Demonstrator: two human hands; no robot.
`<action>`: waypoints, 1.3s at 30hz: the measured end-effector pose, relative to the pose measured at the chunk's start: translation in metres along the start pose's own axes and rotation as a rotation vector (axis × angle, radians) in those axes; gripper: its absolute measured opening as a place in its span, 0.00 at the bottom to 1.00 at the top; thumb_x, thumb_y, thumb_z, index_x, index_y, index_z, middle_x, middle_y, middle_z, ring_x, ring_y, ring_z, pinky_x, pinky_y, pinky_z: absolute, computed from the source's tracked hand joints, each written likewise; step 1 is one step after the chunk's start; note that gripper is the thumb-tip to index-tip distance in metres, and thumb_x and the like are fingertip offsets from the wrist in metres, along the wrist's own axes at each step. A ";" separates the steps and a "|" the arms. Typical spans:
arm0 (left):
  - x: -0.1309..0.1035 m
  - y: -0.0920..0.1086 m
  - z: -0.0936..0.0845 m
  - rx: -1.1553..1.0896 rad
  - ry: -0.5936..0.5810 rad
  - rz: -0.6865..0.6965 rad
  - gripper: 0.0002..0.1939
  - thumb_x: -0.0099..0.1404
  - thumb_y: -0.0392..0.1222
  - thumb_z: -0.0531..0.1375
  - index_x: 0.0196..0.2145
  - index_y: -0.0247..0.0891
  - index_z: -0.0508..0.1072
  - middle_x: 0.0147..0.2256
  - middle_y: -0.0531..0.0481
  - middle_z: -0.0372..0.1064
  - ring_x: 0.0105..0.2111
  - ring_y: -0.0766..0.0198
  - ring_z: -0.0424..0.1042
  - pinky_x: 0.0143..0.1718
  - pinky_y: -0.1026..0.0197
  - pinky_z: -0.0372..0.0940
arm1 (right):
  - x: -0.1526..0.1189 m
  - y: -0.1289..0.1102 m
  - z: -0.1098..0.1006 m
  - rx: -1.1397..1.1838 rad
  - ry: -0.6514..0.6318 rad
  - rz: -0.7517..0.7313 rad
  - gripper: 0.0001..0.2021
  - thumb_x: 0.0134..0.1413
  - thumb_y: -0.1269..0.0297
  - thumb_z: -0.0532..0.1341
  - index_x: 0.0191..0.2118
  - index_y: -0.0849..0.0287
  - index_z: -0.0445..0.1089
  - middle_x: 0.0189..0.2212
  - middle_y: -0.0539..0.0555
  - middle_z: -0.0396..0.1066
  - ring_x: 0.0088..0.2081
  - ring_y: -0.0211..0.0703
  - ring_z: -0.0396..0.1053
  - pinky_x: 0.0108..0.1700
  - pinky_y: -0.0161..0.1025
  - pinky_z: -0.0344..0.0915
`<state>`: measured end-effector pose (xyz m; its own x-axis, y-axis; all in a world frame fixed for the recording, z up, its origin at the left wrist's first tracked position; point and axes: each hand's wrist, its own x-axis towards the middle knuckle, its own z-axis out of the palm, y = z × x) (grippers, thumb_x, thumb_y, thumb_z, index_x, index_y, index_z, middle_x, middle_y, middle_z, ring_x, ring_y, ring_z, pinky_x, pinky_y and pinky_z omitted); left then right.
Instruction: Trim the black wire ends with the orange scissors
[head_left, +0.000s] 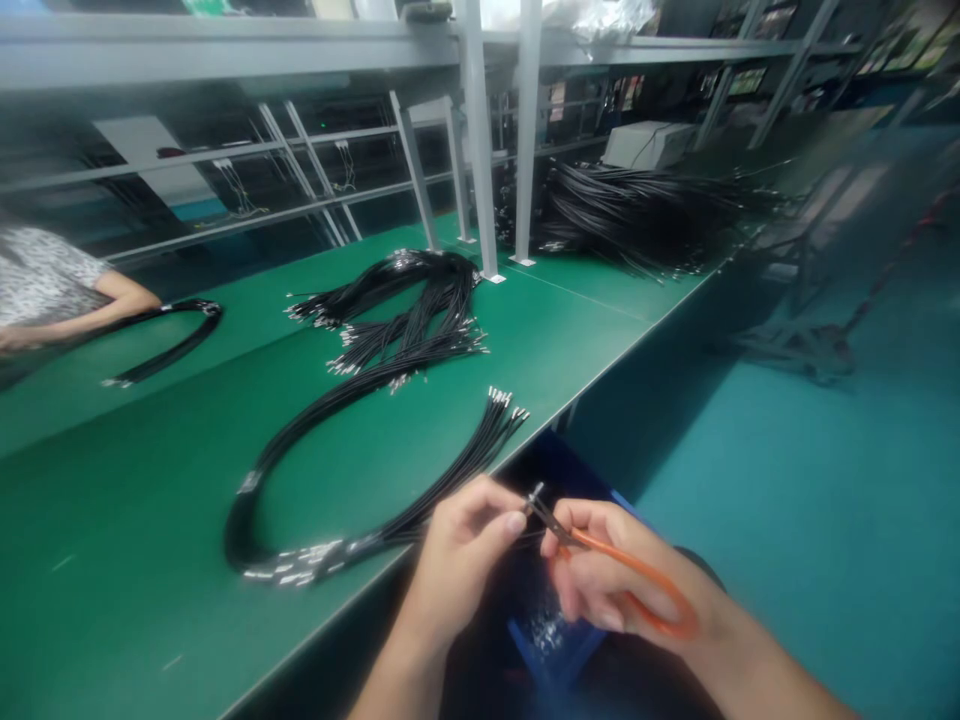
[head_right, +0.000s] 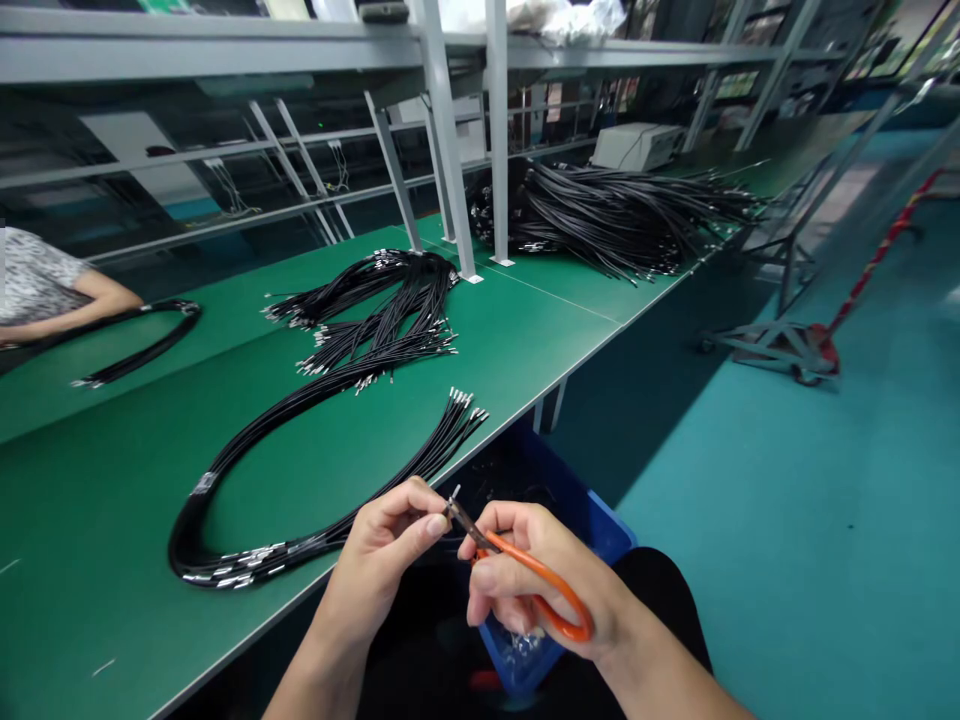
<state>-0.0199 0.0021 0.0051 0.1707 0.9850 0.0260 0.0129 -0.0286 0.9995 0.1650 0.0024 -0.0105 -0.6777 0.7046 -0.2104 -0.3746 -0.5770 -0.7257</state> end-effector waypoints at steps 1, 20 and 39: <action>0.000 0.000 0.000 0.007 0.003 0.006 0.04 0.60 0.39 0.62 0.29 0.37 0.73 0.28 0.53 0.67 0.30 0.66 0.65 0.34 0.65 0.60 | 0.000 0.000 0.000 -0.005 0.000 -0.003 0.10 0.45 0.72 0.64 0.36 0.64 0.67 0.21 0.54 0.75 0.13 0.26 0.58 0.16 0.24 0.50; 0.003 0.004 -0.001 -0.028 -0.017 -0.054 0.07 0.62 0.42 0.60 0.30 0.35 0.73 0.28 0.52 0.66 0.30 0.65 0.63 0.35 0.65 0.58 | -0.005 -0.007 0.003 -0.200 -0.006 0.085 0.15 0.42 0.65 0.69 0.35 0.61 0.64 0.20 0.50 0.73 0.13 0.25 0.55 0.14 0.23 0.51; 0.002 0.007 -0.003 -0.170 -0.074 -0.083 0.06 0.60 0.40 0.60 0.28 0.35 0.73 0.27 0.51 0.65 0.29 0.65 0.62 0.33 0.65 0.58 | 0.004 -0.009 0.001 -0.054 -0.092 0.047 0.15 0.45 0.61 0.68 0.36 0.63 0.66 0.19 0.51 0.72 0.12 0.25 0.53 0.14 0.26 0.46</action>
<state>-0.0226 0.0046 0.0117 0.2483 0.9673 -0.0512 -0.1353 0.0870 0.9870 0.1656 0.0100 -0.0040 -0.7499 0.6349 -0.1860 -0.3081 -0.5839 -0.7511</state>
